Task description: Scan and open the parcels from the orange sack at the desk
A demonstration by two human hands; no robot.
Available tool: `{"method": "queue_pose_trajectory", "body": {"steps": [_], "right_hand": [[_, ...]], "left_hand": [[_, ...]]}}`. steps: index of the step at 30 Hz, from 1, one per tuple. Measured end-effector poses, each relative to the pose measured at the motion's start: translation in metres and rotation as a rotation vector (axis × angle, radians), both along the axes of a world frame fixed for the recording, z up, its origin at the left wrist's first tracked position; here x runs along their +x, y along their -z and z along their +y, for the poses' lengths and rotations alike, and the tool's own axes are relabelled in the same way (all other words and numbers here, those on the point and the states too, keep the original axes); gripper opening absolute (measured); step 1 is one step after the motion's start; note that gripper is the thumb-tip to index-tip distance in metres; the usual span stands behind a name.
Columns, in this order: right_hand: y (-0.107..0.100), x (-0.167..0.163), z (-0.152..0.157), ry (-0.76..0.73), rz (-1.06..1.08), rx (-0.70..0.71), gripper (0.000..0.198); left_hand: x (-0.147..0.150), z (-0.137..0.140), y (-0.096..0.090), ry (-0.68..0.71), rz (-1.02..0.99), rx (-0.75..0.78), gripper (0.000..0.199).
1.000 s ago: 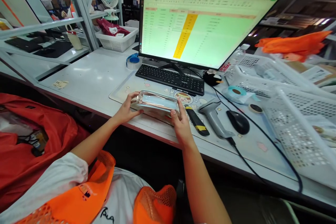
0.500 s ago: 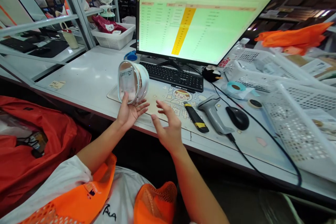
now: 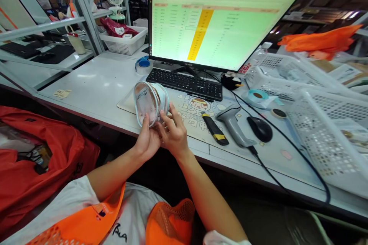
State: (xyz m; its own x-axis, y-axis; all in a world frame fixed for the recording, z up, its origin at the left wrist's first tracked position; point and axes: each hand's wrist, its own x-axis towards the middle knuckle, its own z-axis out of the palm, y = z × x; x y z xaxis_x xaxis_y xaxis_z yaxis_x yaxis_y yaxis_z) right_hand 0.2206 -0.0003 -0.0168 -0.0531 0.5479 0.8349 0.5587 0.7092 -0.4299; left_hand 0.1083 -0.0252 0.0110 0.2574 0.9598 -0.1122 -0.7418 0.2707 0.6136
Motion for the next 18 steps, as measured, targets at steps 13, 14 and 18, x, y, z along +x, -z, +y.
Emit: {"method": "queue_pose_trajectory", "body": {"steps": [13, 14, 18], "right_hand": [[-0.025, 0.033, -0.002, 0.050, 0.002, 0.201, 0.015], [-0.032, 0.039, -0.007, 0.083, 0.020, 0.221, 0.015], [-0.070, 0.067, -0.036, 0.184, 0.058, 0.354, 0.027]], "left_hand": [[0.000, -0.015, 0.002, -0.165, 0.069, 0.021, 0.049], [-0.005, -0.015, 0.000, -0.213, 0.093, 0.081, 0.050], [-0.041, -0.011, -0.013, -0.224, 0.330, 0.475, 0.079]]}}
